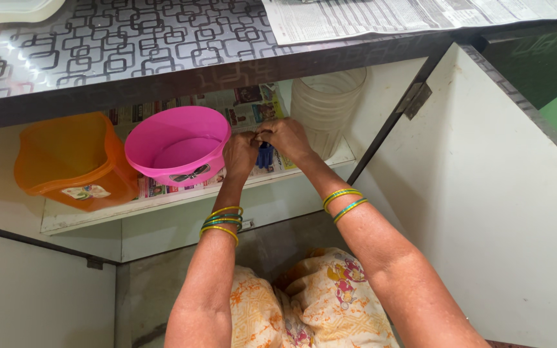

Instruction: The person sits on the floor in front of an open cabinet and organizes tools. They pick up wrenches, pliers, and a screwdriver from the countertop, inspect them, and place them into a pink bowl inside the cabinet. They also handle a small white container and a blue brush, placing them on the cabinet shelf.

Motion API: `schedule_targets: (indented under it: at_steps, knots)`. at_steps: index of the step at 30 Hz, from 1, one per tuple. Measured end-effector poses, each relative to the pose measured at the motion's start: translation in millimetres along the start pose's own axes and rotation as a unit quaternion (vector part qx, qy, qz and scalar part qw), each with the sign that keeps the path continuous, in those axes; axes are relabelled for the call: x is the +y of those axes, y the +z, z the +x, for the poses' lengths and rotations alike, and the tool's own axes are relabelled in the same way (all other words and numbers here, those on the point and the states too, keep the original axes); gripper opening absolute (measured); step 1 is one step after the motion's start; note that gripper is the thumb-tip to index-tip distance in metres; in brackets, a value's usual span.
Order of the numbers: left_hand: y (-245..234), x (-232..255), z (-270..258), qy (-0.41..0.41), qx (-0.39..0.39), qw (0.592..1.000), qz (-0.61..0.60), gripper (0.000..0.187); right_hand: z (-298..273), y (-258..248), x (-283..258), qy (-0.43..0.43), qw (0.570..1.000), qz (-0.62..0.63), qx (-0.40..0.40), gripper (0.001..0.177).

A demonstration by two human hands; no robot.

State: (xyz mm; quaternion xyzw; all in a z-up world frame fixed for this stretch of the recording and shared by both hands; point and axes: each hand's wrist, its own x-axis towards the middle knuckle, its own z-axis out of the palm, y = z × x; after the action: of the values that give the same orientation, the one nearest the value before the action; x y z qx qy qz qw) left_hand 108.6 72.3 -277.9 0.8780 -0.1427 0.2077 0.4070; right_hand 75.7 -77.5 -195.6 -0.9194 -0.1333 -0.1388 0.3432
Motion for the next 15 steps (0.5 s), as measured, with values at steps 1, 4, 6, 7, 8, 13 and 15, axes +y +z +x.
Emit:
schedule_targets:
  at_steps: [1, 4, 6, 7, 8, 13, 15]
  knots:
    - [1, -2, -1, -0.004, -0.004, 1.000, 0.006, 0.012, -1, 3, 1, 0.000, 1.000, -0.006, 0.002, 0.016]
    - [3, -5, -4, -0.008, -0.002, 1.000, 0.016, 0.011, -1, 10, 4, -0.001, 1.000, -0.031, 0.004, 0.018]
    - [5, -6, -6, 0.003, 0.014, 1.000, 0.011, 0.011, -1, 14, 7, -0.001, 0.999, -0.054, -0.001, 0.018]
    - [6, -7, -8, -0.007, 0.008, 1.000, 0.019, 0.011, -2, 16, 9, -0.006, 0.998, -0.059, 0.002, 0.018]
    - [7, -7, -9, -0.017, 0.002, 1.000, 0.026, 0.011, -2, 17, 10, -0.011, 0.998, -0.063, 0.006, 0.018]
    - [8, -9, -13, -0.014, 0.004, 0.999, 0.036, 0.013, -3, 23, 17, -0.014, 0.998, -0.063, 0.006, 0.016]
    - [7, -7, -14, -0.002, 0.017, 0.999, 0.030, 0.013, -5, 23, 18, -0.016, 0.999, -0.046, 0.010, 0.017]
